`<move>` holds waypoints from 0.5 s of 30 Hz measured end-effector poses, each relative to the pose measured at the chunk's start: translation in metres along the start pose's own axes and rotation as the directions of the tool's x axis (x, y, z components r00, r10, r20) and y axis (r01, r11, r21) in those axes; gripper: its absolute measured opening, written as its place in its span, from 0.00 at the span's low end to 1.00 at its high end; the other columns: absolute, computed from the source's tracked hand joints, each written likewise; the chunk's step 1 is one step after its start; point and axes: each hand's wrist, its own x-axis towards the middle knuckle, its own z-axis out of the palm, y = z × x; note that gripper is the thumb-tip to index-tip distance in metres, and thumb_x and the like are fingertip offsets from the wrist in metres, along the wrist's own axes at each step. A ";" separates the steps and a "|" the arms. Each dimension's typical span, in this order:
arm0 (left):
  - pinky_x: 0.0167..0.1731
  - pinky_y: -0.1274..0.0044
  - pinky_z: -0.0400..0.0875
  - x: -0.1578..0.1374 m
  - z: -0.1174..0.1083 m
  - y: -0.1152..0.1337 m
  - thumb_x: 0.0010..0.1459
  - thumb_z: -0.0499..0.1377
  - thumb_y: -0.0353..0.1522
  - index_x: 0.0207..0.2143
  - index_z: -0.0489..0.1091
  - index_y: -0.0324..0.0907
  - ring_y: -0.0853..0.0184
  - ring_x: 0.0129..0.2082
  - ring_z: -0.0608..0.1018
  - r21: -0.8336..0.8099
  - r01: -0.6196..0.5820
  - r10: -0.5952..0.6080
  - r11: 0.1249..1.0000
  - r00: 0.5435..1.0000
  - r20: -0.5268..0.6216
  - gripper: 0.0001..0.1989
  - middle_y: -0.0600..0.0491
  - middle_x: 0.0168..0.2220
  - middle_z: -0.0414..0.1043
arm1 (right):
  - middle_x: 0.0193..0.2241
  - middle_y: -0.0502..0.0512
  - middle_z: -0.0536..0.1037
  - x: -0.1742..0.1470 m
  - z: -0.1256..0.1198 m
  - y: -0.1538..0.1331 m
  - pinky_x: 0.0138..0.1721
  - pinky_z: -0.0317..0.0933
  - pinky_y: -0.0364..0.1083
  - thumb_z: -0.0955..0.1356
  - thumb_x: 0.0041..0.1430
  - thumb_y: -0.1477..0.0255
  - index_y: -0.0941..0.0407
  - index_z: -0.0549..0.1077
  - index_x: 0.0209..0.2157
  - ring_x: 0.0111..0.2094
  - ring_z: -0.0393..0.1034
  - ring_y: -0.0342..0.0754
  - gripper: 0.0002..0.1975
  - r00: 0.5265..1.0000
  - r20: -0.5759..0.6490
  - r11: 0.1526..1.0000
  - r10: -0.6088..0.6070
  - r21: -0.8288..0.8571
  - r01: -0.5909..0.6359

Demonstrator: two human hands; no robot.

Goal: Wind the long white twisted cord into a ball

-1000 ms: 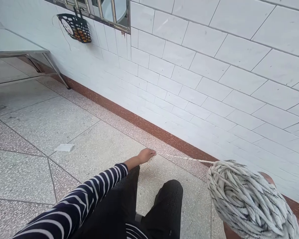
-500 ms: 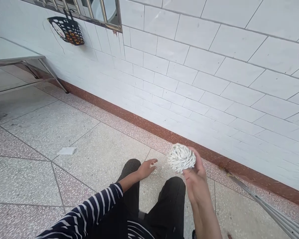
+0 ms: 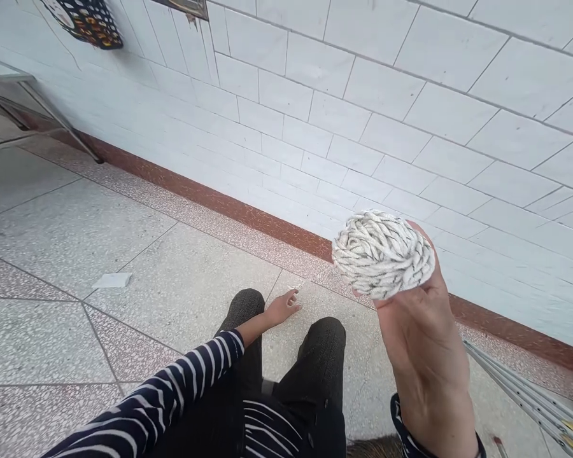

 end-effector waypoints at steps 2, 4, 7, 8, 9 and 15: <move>0.46 0.76 0.67 0.011 -0.002 0.012 0.59 0.59 0.43 0.63 0.57 0.41 0.62 0.47 0.76 -0.081 0.033 -0.036 0.996 0.999 -0.034 0.33 0.47 0.52 0.71 | 0.61 0.52 0.68 -0.013 -0.002 -0.006 0.52 0.67 0.59 0.73 0.52 0.65 0.42 0.71 0.56 0.63 0.59 0.63 0.27 0.999 -0.051 1.000 0.020 -0.022 -0.021; 0.46 0.76 0.67 0.021 -0.006 0.024 0.61 0.58 0.44 0.63 0.57 0.40 0.62 0.47 0.76 -0.164 0.057 -0.072 0.985 0.993 -0.092 0.32 0.45 0.53 0.70 | 0.61 0.52 0.68 -0.024 -0.007 -0.008 0.57 0.64 0.61 0.72 0.54 0.62 0.41 0.70 0.57 0.63 0.60 0.62 0.28 0.994 -0.104 0.996 0.041 -0.071 -0.049; 0.48 0.75 0.67 0.031 -0.016 0.033 0.62 0.57 0.42 0.62 0.59 0.40 0.61 0.50 0.75 -0.213 0.030 -0.075 0.977 0.975 -0.210 0.28 0.44 0.55 0.69 | 0.61 0.55 0.69 -0.036 -0.018 -0.006 0.60 0.59 0.63 0.72 0.52 0.57 0.43 0.70 0.59 0.63 0.59 0.64 0.31 0.982 -0.165 0.988 0.090 -0.113 -0.109; 0.50 0.74 0.67 0.032 -0.020 0.034 0.63 0.57 0.41 0.60 0.61 0.41 0.60 0.53 0.73 -0.197 0.013 -0.063 0.980 0.966 -0.249 0.26 0.44 0.56 0.69 | 0.61 0.56 0.69 -0.038 -0.021 -0.005 0.60 0.59 0.64 0.72 0.51 0.56 0.44 0.70 0.59 0.64 0.59 0.65 0.32 0.978 -0.181 0.985 0.106 -0.114 -0.128; 0.53 0.74 0.65 0.033 -0.023 0.033 0.62 0.57 0.40 0.59 0.63 0.41 0.59 0.56 0.72 -0.163 -0.008 -0.039 0.987 0.958 -0.283 0.24 0.44 0.57 0.68 | 0.60 0.57 0.70 -0.039 -0.024 -0.004 0.61 0.58 0.65 0.72 0.52 0.56 0.45 0.70 0.59 0.64 0.58 0.66 0.32 0.973 -0.201 0.984 0.112 -0.114 -0.137; 0.50 0.74 0.66 0.026 -0.016 0.026 0.60 0.59 0.37 0.41 0.76 0.40 0.59 0.49 0.75 0.034 -0.089 0.094 0.995 0.983 -0.159 0.12 0.48 0.47 0.76 | 0.61 0.56 0.69 -0.046 -0.032 -0.001 0.64 0.52 0.66 0.68 0.57 0.58 0.45 0.69 0.60 0.66 0.55 0.65 0.28 0.952 -0.294 0.979 0.086 -0.150 -0.135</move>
